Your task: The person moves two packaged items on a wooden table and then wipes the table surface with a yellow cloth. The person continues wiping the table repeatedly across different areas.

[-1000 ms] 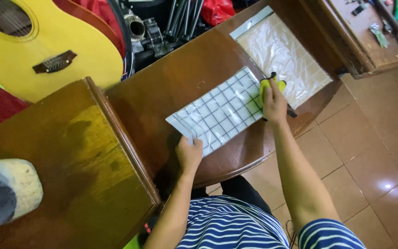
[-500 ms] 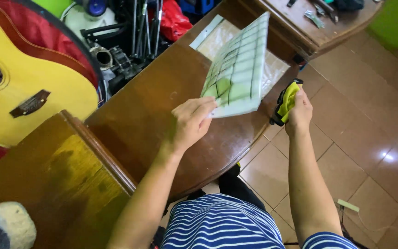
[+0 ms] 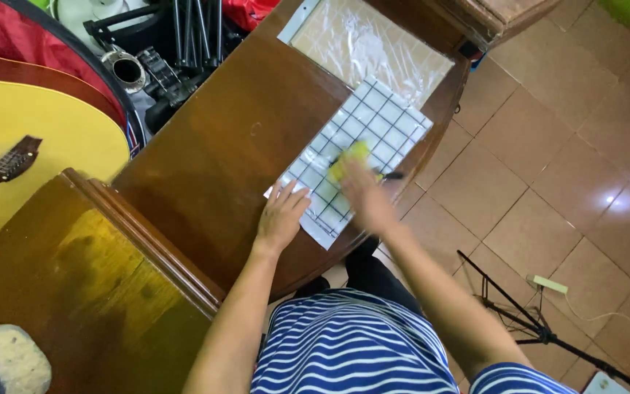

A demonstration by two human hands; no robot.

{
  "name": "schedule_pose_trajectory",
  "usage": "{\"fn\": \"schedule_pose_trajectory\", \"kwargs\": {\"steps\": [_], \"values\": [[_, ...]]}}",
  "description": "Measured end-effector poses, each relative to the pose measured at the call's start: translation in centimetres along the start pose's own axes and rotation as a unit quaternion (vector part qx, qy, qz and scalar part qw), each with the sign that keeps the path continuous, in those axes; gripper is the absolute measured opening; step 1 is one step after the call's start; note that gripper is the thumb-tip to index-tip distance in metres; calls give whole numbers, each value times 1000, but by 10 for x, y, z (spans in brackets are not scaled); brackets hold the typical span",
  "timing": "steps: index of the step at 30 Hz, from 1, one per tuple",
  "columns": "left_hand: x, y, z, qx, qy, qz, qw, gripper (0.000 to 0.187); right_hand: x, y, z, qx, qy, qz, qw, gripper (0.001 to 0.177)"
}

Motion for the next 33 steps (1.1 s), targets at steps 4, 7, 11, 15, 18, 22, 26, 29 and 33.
{"fn": "schedule_pose_trajectory", "kwargs": {"steps": [4, 7, 11, 15, 18, 22, 26, 29, 33], "values": [[13, 23, 21, 31, -30, -7, 999, 15, 70, -16, -1, -232, -109, -558, 789, 52], [15, 28, 20, 38, -49, -2, 998, 20, 84, 63, -17, -213, -149, -532, 806, 52], [16, 33, 21, 4, -65, -1, 998, 24, -3, 170, -53, -70, -36, -549, 832, 55], [16, 40, 28, -19, -72, -4, 997, 25, -59, 203, -70, -127, 92, -552, 819, 48], [18, 44, 28, -49, -71, 7, 996, 25, -47, 134, -81, -179, 151, -612, 755, 48], [24, 51, 34, -52, -85, 25, 995, 31, 72, 27, -85, -214, -117, -557, 794, 63], [17, 37, 24, -56, -97, 47, 993, 33, 82, 34, -102, -225, -201, -562, 770, 53], [19, 39, 25, -67, -98, 51, 992, 34, -20, 70, -116, -235, -121, -509, 819, 54], [20, 43, 26, -84, -110, 59, 989, 33, -106, 160, -107, -220, -48, -518, 825, 51]]}}
Point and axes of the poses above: each hand's wrist, its own z-axis away from the middle knuckle, its own y-axis out of the palm, x = y × z, the point moved 5 cm from there along -z, towards the middle knuckle, and after that the axes turned 10 degrees about -y, right-handed, at the moved point
